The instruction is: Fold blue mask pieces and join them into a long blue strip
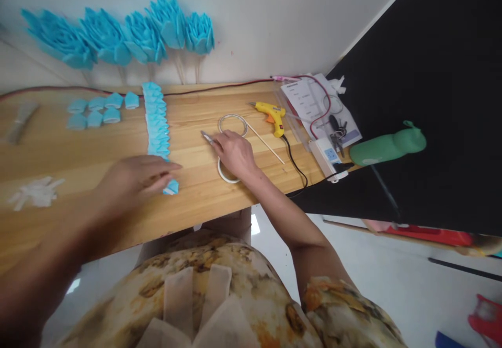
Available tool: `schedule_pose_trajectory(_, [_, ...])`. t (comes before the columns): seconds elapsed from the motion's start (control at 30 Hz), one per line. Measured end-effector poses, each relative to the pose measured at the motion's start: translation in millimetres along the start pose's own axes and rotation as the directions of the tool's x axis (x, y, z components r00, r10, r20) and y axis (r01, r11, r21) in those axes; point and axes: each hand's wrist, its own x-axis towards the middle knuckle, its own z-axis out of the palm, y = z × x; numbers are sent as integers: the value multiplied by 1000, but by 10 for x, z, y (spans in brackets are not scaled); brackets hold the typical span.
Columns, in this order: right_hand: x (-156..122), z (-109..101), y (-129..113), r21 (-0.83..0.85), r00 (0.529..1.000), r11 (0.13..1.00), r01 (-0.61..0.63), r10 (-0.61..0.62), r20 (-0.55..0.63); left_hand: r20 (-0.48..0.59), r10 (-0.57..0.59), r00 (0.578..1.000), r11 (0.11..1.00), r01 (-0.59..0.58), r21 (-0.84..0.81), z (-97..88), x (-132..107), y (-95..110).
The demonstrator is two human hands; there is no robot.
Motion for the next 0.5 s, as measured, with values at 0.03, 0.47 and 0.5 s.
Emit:
schedule_pose_trajectory(0.03, [7,10,1,-4,1000,1000,0,0,-2,90,85,992,996,-88,21,20,42,100])
schedule_pose_trajectory(0.47, [17,102,39,108,996,993,-56,63,-61,249,318,915,903,-372,215,855,360,530])
schedule_pose_trajectory(0.5, [21,108,48,132,996,989,-59,67,-58,245,316,917,907,-367,205,865,355,524])
